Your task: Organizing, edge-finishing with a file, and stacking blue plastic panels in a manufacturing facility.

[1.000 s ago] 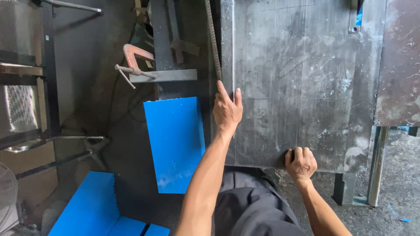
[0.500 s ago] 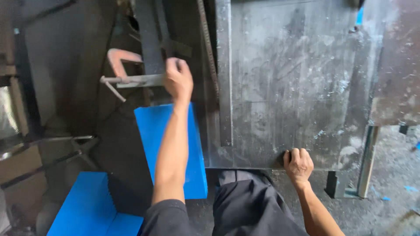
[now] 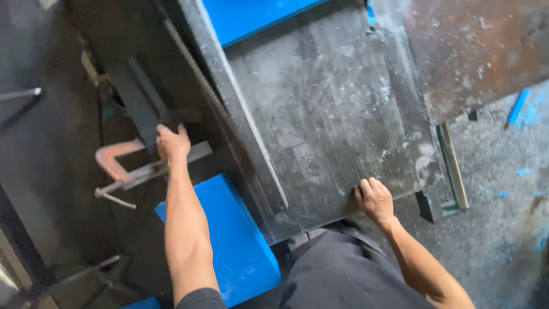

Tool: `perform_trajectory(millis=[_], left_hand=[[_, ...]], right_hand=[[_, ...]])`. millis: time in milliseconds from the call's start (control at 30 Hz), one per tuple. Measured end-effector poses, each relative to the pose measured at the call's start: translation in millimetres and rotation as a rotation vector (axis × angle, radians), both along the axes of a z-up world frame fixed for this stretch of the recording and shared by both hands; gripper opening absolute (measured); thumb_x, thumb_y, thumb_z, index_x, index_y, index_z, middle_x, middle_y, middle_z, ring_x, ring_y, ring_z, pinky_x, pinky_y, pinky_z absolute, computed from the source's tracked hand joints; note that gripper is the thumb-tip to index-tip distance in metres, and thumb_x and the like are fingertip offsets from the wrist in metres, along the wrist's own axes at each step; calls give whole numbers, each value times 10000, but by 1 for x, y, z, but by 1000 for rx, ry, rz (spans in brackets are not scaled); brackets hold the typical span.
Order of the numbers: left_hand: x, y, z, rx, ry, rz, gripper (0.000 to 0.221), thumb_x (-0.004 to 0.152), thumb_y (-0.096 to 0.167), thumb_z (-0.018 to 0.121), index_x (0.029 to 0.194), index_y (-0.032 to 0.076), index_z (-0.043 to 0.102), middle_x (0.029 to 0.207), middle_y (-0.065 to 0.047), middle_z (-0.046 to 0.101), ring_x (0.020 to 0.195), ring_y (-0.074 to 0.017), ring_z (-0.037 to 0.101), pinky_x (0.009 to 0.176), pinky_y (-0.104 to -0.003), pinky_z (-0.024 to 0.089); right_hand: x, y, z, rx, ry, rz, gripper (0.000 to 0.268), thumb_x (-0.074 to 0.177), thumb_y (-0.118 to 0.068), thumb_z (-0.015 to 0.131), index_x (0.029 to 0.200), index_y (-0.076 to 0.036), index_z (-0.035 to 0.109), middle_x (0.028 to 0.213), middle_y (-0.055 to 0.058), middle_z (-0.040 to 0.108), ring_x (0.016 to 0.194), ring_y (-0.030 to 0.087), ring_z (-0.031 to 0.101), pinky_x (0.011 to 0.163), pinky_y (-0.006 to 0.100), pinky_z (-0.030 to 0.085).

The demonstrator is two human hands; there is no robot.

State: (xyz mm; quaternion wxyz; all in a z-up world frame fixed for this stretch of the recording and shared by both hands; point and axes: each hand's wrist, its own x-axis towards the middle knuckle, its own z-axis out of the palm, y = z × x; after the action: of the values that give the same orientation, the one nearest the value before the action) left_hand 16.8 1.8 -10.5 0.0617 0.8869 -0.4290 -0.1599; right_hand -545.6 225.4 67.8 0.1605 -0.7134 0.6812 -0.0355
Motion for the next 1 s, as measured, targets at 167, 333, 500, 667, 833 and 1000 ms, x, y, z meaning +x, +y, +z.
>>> perform_trajectory(millis=[167,333,500,667,833,1000], left_hand=[[8,-1,-4,65,78,-41,421,952,403,709,1026,-2,625,1016,-318,701,959,-505,660,853,-576,512],[-14,37,18,-264,1131,245,314,1082,343,575,964,52,559,817,-60,605,669,-183,600,573,-329,443],[-131,104,144,-369,1104,84,307,1089,307,508,1014,36,630,802,-31,646,659,-88,586,590,-248,476],[-244,198,179,-318,1227,-48,249,1058,268,593,1022,22,600,832,-25,632,713,-78,615,624,-274,591],[-340,221,204,-142,1332,-388,275,1023,219,623,1126,-36,626,962,-165,669,879,-236,649,751,-406,535],[-372,189,149,121,1207,-801,294,1024,283,604,1043,-10,624,1002,-225,682,957,-401,669,808,-486,523]], right_hand=[[0,-6,7,3,-23,16,199,904,-227,673,837,-91,543,832,111,532,825,314,597,724,431,497],[4,-7,12,58,-30,13,197,905,-236,670,847,-92,550,833,110,540,838,308,606,743,425,504],[7,-6,9,48,-74,-60,217,914,-236,665,837,-76,540,836,120,543,843,319,608,752,433,506],[13,-21,20,346,-228,-237,296,1009,-309,638,935,-23,616,906,126,620,873,302,635,778,401,511],[33,-21,43,725,-1318,-262,434,1049,-358,424,1362,-105,588,1131,20,695,1018,126,672,876,321,568],[-13,-4,39,683,-1437,-773,376,1037,-289,541,1246,13,621,1057,89,737,945,169,712,831,341,582]])
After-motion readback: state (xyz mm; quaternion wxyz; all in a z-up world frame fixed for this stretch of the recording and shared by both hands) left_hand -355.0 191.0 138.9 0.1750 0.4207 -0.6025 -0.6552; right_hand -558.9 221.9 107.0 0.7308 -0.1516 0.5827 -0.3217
